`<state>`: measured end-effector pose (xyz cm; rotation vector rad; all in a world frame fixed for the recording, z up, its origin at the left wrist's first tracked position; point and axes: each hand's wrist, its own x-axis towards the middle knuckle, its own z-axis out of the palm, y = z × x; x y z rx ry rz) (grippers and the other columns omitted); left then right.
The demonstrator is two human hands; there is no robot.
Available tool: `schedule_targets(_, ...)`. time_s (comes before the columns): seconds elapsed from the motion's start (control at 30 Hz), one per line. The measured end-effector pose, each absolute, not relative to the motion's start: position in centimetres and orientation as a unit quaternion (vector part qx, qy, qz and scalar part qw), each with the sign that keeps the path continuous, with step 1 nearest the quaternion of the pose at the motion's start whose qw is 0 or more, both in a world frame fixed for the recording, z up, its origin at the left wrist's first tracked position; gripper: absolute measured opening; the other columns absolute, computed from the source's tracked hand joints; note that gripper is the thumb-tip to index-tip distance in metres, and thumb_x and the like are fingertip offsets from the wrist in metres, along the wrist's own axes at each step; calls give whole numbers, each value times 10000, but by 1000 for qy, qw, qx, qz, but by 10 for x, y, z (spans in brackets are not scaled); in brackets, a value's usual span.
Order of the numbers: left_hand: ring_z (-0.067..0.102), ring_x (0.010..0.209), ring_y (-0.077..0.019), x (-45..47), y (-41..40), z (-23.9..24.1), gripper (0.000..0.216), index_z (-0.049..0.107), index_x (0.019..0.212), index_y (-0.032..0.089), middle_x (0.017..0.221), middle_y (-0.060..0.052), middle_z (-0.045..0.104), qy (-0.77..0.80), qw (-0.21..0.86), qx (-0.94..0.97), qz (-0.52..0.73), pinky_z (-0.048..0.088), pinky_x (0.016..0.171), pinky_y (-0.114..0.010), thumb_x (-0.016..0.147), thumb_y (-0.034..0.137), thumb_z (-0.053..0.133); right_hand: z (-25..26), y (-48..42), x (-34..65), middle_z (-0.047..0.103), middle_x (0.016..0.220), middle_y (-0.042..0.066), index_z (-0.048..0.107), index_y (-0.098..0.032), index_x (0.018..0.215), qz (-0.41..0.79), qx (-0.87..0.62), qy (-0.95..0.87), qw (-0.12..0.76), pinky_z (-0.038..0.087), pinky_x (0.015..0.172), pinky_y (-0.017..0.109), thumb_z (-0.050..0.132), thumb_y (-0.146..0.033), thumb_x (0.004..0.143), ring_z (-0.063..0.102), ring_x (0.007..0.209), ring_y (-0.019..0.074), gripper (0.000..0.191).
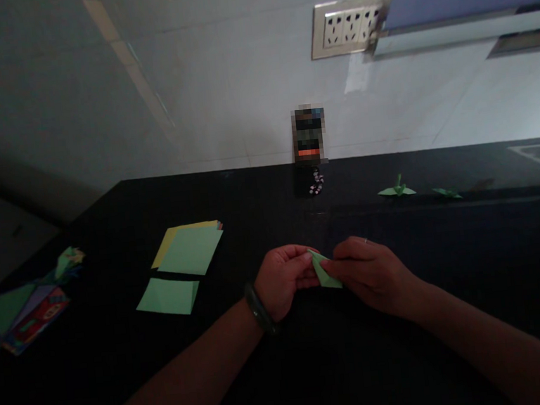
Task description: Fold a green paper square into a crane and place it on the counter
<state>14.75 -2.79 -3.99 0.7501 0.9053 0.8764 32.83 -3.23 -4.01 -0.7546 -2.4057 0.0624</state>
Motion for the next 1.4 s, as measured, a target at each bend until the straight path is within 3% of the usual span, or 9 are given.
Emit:
schedule_targets(0.27,605,538,-118,150,-28,-39,246,595,710,98,604,-37,645,423,735,343,405,477,551,-241,649,321,679,-39,-32,326,565,764,58,625,-166,906,8,-287,-913,289,394,574,260,434,-101,830,487,651,133,216)
schedule_targets(0.4,597,506,-115,152,-28,-41,244,580,680,104,578,-21,637,449,707,350,419,488,525,-245,614,294,718,-39,-32,326,572,773,56,636,-180,932,22,-285,-914,287,399,581,268,447,-114,834,497,662,136,222)
schedule_targets(0.5,601,509,-121,153,-28,-41,222,583,676,108,573,-19,637,455,689,359,435,499,522,-252,632,290,702,-38,-33,326,573,833,54,642,-195,938,114,-306,-882,338,429,613,261,502,-196,834,531,719,135,174)
schedule_targets(0.6,609,526,-127,153,-28,-41,192,589,683,115,583,-18,645,467,661,378,450,509,537,-262,656,282,681,-36,-35,322,570,803,46,632,-171,855,237,-422,-784,389,445,577,238,474,-312,853,548,692,125,211)
schedule_targets(0.77,601,541,-129,153,-28,-44,169,610,690,129,594,-9,639,481,618,425,454,511,565,-278,680,290,659,-36,-36,312,543,604,-1,593,-148,745,408,-518,-689,300,399,468,209,475,-411,822,489,529,97,299)
schedule_targets(1.03,540,505,-111,154,-30,-41,151,665,682,150,572,-3,616,520,516,508,453,445,496,-230,687,297,636,-42,-37,310,537,595,-13,589,-136,729,504,-531,-631,256,369,442,190,545,-367,772,457,482,69,238)
schedule_targets(1.4,478,500,-105,156,-34,-42,215,590,661,157,552,13,541,534,408,592,444,358,475,-220,753,349,560,-39,-38,309,549,561,-29,597,-137,660,580,-501,-576,284,380,463,186,620,-330,703,468,470,53,199)
